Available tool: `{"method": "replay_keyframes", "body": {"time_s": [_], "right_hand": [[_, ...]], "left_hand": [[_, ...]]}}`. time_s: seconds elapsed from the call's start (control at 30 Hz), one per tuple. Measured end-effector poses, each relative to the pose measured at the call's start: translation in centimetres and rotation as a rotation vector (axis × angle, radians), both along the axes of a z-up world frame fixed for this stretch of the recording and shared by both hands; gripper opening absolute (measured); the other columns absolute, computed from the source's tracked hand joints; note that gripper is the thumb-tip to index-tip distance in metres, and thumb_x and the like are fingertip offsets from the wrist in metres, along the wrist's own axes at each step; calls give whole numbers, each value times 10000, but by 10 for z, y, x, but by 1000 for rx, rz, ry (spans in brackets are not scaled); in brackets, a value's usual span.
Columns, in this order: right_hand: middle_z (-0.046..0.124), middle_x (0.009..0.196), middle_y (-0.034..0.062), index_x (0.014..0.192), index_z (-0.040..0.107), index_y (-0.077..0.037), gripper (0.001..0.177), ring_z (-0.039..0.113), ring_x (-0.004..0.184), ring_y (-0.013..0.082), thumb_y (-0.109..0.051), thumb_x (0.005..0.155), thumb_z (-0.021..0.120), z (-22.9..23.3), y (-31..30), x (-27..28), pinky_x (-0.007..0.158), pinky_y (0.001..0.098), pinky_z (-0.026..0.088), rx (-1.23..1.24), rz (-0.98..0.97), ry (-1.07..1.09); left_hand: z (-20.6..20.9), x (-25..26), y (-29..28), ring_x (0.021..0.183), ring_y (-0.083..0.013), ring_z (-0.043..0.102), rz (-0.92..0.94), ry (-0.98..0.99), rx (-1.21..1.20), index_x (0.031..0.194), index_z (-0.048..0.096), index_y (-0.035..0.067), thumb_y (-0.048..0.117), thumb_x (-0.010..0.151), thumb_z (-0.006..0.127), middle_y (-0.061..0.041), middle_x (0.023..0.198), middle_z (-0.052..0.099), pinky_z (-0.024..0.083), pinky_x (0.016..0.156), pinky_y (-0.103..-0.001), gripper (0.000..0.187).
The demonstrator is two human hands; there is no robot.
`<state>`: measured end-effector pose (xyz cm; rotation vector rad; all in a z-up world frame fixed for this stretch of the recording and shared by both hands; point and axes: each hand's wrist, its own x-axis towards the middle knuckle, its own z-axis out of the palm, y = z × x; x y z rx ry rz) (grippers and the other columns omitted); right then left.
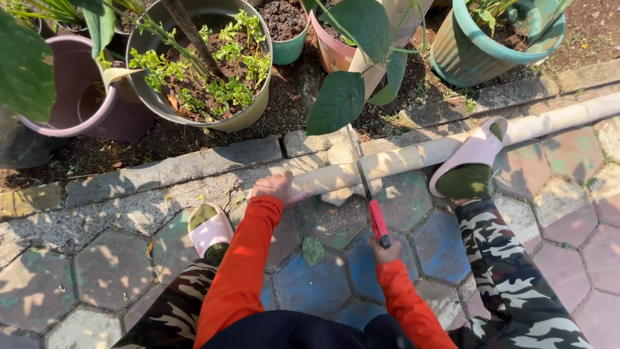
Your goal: Using a small hand saw to cut through a bamboo pole.
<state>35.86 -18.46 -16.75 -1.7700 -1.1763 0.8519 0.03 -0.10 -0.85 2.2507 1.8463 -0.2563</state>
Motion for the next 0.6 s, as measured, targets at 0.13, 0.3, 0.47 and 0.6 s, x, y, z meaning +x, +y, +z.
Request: {"method": "replay_keyframes", "body": {"time_s": [0.13, 0.3, 0.47, 0.6], "right_hand": [[621, 656, -48, 890, 705, -29, 233, 520, 605, 81, -123, 718, 830, 35, 50, -23, 553, 324, 470, -40, -17, 20], [546, 620, 10, 758, 666, 5, 239, 460, 577, 127, -135, 747, 859, 26, 96, -28, 521, 386, 430, -197, -74, -32], [634, 682, 1, 902, 698, -31, 262, 529, 621, 105, -166, 729, 840, -2, -2, -7, 561, 372, 475, -39, -34, 0], [551, 650, 48, 806, 628, -17, 312, 442, 562, 159, -161, 761, 900, 44, 81, -28, 512, 414, 386, -367, -168, 45]], "left_hand": [[-5, -1, 12, 681, -310, 734, 10, -110, -75, 1174, 624, 109, 913, 704, 537, -133, 870, 724, 595, 520, -478, 936], [-14, -11, 0, 848, -332, 733, 30, -124, -129, 1136, 629, 125, 933, 728, 537, -171, 968, 728, 589, 712, -467, 910], [21, -2, 17, 869, -310, 748, 41, -114, -234, 1208, 601, 84, 917, 779, 494, -163, 990, 742, 611, 748, -432, 943], [50, 3, 12, 839, -278, 768, 110, -88, -351, 1220, 586, 77, 892, 756, 488, -141, 1000, 746, 650, 673, -439, 942]]}}
